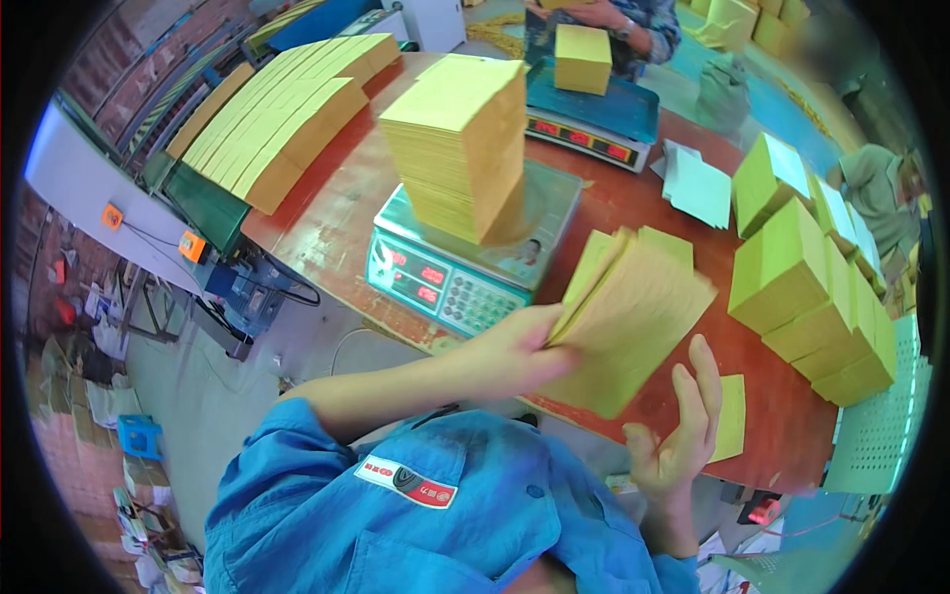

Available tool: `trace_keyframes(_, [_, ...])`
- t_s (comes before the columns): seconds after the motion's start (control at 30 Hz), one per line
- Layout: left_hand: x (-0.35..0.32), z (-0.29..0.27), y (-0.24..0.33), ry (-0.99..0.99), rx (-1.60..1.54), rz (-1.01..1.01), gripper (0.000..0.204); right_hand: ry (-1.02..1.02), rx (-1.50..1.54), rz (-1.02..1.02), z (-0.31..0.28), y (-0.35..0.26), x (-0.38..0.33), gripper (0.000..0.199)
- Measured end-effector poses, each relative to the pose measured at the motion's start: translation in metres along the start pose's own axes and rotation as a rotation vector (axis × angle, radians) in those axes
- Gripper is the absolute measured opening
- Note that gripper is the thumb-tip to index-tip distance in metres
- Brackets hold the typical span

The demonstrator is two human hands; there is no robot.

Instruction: The person weighs stacks of yellow sheets on a digital scale, adds and removes sheets by hand, stacks them on the table, and presses a control button panel to advance items on a conveyor.

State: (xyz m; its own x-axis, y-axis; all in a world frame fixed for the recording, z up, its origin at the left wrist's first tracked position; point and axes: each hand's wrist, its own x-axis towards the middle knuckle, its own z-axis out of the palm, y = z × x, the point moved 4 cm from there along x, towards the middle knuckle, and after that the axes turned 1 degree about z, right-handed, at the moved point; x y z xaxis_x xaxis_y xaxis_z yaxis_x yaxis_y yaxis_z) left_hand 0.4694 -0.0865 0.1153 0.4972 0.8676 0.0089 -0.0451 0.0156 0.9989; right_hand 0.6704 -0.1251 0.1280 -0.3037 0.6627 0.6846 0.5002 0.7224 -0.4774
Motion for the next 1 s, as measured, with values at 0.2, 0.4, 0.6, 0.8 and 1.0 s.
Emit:
trace_keyframes(0.2, [-0.125, -0.117, 0.008, -0.002, 0.684, -0.130, 0.040, -0.209, 0.395, 0.138, 0.158, -0.047, 0.043, 0.059])
trace_keyframes(0.4, [-0.211, -0.308, 0.010, 0.391, 1.090, -0.193, 0.040, -0.261, 0.746, 0.450, 0.361, -0.076, 0.065, 0.016])
trace_keyframes(0.6, [-0.253, -0.433, -0.071, 0.551, 0.043, 0.064, 0.055, 0.115, 0.858, 0.450, 0.493, -0.096, 0.083, 0.010])
trace_keyframes(0.8, [-0.256, -0.462, -0.156, 0.671, 0.020, 0.111, 0.043, 0.013, 0.759, 0.533, 0.549, -0.102, 0.069, 0.028])
trace_keyframes(1.0, [-0.250, -0.465, -0.171, 0.740, -0.043, 0.152, 0.033, 0.009, 0.596, 0.529, 0.557, -0.111, 0.074, 0.030])
